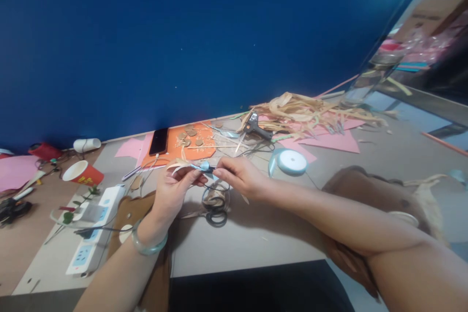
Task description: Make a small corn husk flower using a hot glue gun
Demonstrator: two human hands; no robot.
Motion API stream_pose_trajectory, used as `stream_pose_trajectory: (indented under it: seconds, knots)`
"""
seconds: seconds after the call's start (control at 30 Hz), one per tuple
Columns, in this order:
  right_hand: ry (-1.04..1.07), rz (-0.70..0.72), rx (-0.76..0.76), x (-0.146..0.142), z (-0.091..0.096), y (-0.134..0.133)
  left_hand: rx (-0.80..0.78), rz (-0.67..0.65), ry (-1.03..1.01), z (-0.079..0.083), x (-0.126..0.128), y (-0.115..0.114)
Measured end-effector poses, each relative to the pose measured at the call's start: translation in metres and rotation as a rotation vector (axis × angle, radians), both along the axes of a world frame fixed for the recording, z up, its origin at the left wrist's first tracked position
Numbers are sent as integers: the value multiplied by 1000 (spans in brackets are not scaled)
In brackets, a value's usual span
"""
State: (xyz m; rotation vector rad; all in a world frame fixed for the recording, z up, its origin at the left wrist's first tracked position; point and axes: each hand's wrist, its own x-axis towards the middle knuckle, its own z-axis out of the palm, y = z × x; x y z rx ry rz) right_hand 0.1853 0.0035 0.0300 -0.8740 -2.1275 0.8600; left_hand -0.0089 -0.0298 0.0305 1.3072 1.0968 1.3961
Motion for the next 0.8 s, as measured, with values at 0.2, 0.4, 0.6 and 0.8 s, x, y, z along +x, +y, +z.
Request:
stream_pose_trajectory:
  seconds: [0.2, 0.4, 0.6, 0.8]
  knots:
    - [69, 4, 17, -1, -6, 1, 22, -12, -14, -2, 0, 0]
    - [76, -7, 49, -1, -7, 2, 22, -14, -42, -3, -1, 0]
    - [95, -8, 37, -2, -8, 1, 20, -14, -57, -4, -1, 0]
    - [129, -4, 18, -3, -8, 1, 16, -16, -70, -4, 0, 0]
